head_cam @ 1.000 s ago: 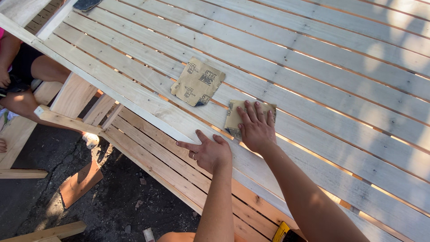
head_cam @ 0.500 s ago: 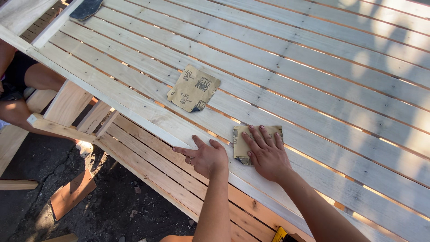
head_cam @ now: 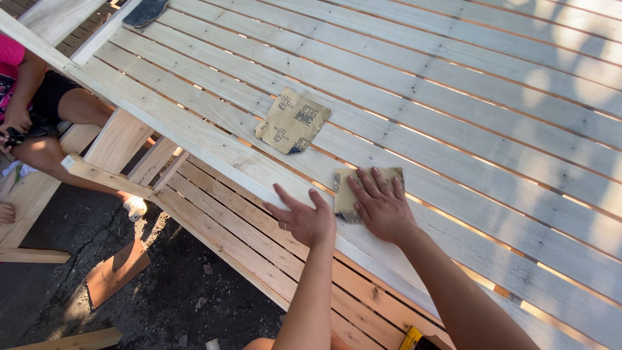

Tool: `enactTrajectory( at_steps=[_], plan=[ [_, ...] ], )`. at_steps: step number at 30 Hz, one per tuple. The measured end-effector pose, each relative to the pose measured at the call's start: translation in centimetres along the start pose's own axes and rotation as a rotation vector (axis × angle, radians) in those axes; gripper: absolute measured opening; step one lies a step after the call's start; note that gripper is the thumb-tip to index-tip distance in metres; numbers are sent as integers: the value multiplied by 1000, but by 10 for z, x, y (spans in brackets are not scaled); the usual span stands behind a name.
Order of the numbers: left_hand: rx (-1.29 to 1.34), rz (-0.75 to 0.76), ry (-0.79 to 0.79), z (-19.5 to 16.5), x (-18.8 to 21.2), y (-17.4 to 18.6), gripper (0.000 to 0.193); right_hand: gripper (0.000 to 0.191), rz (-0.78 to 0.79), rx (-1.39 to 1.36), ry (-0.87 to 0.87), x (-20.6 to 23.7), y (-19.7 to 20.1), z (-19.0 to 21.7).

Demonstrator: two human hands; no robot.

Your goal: The person sands the slatted wooden surface of a furniture frame by hand using sheets of sandpaper, rubbing the paper back and forth across the planks. They switch between sandpaper pieces and move around the frame to sand different sections of the slats and edges.

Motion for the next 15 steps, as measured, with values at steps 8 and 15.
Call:
enactTrajectory(
  at_steps=[8,15],
  plan=[
    [238,105,445,13,-32,7,61,67,223,65,-17,61,-15,-10],
    [310,18,468,11,-31,7,58,61,98,-67,26,-50,3,74]
  ],
)
Point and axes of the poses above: each hand's wrist, its own x-axis away from the middle knuckle, its own y-axis out of the back of the hand, z = x × y, the point moved 5 cm from there along -x, towards the middle knuckle, and after that the axes turned 9 degrees about -z, right-handed, at the moved point
